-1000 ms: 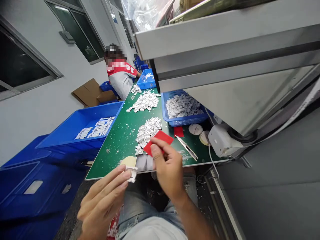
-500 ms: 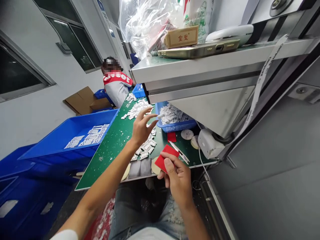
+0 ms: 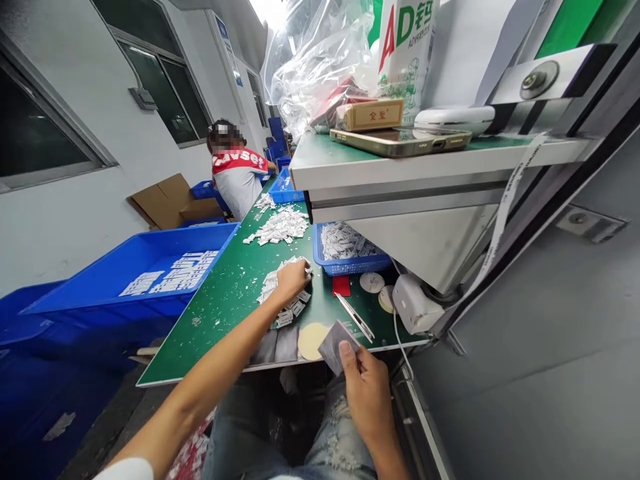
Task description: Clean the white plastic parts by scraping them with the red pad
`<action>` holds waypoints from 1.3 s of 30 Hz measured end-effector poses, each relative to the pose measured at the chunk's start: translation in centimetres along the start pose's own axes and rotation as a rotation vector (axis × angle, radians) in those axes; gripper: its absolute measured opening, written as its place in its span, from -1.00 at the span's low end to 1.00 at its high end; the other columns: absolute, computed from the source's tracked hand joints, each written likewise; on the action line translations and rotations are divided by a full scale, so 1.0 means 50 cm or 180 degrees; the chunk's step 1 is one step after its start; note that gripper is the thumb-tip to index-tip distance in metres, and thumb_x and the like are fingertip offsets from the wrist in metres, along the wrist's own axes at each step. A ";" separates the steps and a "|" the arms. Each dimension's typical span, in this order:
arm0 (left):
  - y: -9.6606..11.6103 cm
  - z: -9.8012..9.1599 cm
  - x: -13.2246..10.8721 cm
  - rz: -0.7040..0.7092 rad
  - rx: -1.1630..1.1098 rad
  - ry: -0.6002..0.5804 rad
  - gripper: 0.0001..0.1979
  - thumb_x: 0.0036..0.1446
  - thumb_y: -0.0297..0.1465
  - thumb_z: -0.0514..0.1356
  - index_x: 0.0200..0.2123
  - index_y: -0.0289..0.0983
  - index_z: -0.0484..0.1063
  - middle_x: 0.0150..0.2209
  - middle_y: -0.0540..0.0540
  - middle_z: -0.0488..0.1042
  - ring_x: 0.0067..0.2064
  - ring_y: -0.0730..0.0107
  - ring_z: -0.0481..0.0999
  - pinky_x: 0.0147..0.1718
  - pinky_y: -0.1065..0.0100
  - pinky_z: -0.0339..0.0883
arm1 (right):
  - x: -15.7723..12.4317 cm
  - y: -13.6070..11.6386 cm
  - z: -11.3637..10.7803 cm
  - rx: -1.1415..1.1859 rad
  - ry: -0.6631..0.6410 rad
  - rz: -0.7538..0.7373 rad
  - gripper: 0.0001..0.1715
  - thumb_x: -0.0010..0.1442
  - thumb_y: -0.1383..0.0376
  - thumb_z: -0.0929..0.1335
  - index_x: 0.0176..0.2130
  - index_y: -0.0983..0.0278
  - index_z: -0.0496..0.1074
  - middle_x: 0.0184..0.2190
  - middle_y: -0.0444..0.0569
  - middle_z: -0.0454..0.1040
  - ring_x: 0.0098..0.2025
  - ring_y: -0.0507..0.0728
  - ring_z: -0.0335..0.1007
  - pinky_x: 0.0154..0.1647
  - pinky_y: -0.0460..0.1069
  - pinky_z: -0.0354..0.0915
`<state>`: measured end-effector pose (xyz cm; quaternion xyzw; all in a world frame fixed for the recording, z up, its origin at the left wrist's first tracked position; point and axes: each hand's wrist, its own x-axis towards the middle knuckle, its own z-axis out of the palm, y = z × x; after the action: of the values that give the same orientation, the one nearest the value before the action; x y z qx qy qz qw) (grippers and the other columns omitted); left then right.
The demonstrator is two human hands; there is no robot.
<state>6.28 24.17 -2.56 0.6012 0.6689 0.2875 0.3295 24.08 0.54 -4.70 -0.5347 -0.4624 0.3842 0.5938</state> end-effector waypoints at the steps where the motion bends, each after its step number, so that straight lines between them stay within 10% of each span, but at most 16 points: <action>1: -0.001 -0.013 -0.005 -0.0045 -0.0278 -0.0012 -0.59 0.37 -0.23 0.29 0.20 -0.26 0.46 0.19 -0.23 0.50 0.11 0.08 0.58 0.05 -0.04 0.55 | 0.000 0.000 0.002 -0.0012 0.0123 -0.0039 -0.57 0.29 -0.07 0.49 -0.23 0.24 0.71 -0.52 -0.04 0.61 -0.46 0.21 0.54 -0.38 0.03 0.51; 8: -0.055 -0.103 -0.181 -0.0454 -0.2819 0.0048 -0.78 0.40 -0.36 0.23 0.07 -0.27 0.47 -0.12 -0.09 0.57 -0.20 0.41 0.62 -0.21 0.35 0.58 | 0.019 -0.042 0.080 0.2544 0.0254 0.1246 -0.49 0.28 -0.14 0.44 0.03 0.09 0.66 0.11 0.03 0.68 0.10 0.32 0.63 0.15 0.23 0.51; 14: -0.078 -0.133 -0.363 -0.0999 -0.4257 -0.0137 -0.90 0.24 -0.43 0.33 -0.29 -0.32 0.48 -0.41 -0.02 0.51 -0.45 0.56 0.54 -0.54 0.61 0.41 | 0.006 -0.056 0.172 0.3298 -0.0562 0.1859 -0.51 0.32 0.05 0.37 0.15 0.12 0.59 0.10 0.11 0.68 -0.20 0.22 0.65 -0.29 0.07 0.52; 18: -0.083 -0.143 -0.415 -0.1327 -0.4956 -0.0303 -0.78 0.06 -0.54 0.47 -0.21 -0.33 0.57 -0.36 -0.04 0.58 -0.43 0.58 0.56 -0.53 0.64 0.42 | -0.025 -0.025 0.188 0.2158 -0.0645 0.0657 -0.50 0.50 0.05 0.30 0.34 -0.02 0.46 0.20 0.02 0.63 -0.06 0.17 0.63 -0.07 0.06 0.54; 21: -0.091 -0.150 -0.435 -0.1614 -0.5393 -0.0596 -0.59 -0.11 -0.54 0.60 -0.16 -0.35 0.62 -0.39 -0.03 0.58 -0.51 0.64 0.49 -0.53 0.64 0.43 | -0.024 -0.015 0.172 0.0665 -0.0864 -0.1149 -0.40 0.52 0.21 0.29 0.46 -0.09 0.27 0.48 -0.05 0.31 0.41 0.28 0.35 0.34 0.19 0.37; 25: -0.098 -0.160 -0.449 -0.1747 -0.5330 -0.0987 -0.61 -0.10 -0.49 0.61 -0.17 -0.32 0.65 -0.44 -0.02 0.54 -0.51 0.62 0.49 -0.52 0.64 0.45 | 0.033 -0.040 0.165 -0.0843 -0.1387 -0.3710 -0.25 0.44 0.38 0.35 0.51 0.14 0.20 0.39 0.05 0.45 0.29 0.27 0.46 0.22 0.14 0.47; 28: -0.097 -0.172 -0.453 -0.1779 -0.5349 -0.1021 -0.61 -0.11 -0.50 0.62 -0.17 -0.33 0.66 -0.43 -0.01 0.55 -0.52 0.68 0.46 -0.54 0.69 0.39 | 0.076 -0.059 0.179 -0.1534 -0.0541 -0.3044 -0.24 0.45 0.50 0.28 0.50 0.07 0.21 0.39 0.09 0.44 0.17 0.29 0.50 0.13 0.25 0.49; 31: -0.096 -0.183 -0.453 -0.1816 -0.5184 -0.1002 -0.54 -0.23 -0.43 0.67 -0.20 -0.34 0.68 -0.41 -0.01 0.58 -0.53 0.71 0.45 -0.51 0.67 0.41 | 0.091 -0.055 0.186 -0.1282 -0.0929 -0.3851 -0.27 0.49 0.46 0.25 0.53 0.16 0.13 0.43 0.04 0.40 0.21 0.23 0.47 0.14 0.16 0.51; 34: -0.105 -0.183 -0.449 -0.1095 -0.4557 -0.0341 -0.60 -0.14 -0.29 0.63 -0.23 -0.32 0.71 -0.37 -0.05 0.62 -0.45 0.57 0.53 -0.43 0.57 0.49 | 0.092 -0.036 0.179 -0.1608 -0.0824 -0.3252 -0.34 0.51 0.44 0.24 0.49 0.14 0.23 0.40 0.09 0.43 0.20 0.23 0.47 0.16 0.18 0.49; 39: -0.132 -0.151 -0.444 0.0451 -0.2271 0.1785 -0.54 0.11 -0.43 0.51 0.10 -0.15 0.63 -0.14 -0.03 0.72 -0.11 0.40 0.72 0.02 0.43 0.55 | 0.029 -0.042 0.176 -0.1571 -0.0482 -0.2310 -0.29 0.53 0.42 0.22 0.54 0.10 0.09 0.54 0.08 0.15 0.48 0.30 0.18 0.35 0.28 0.33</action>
<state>-2.36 1.48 -0.94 0.3934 0.5486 0.6732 0.3017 15.96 4.09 -2.42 -0.4340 -0.7401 0.0671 0.5093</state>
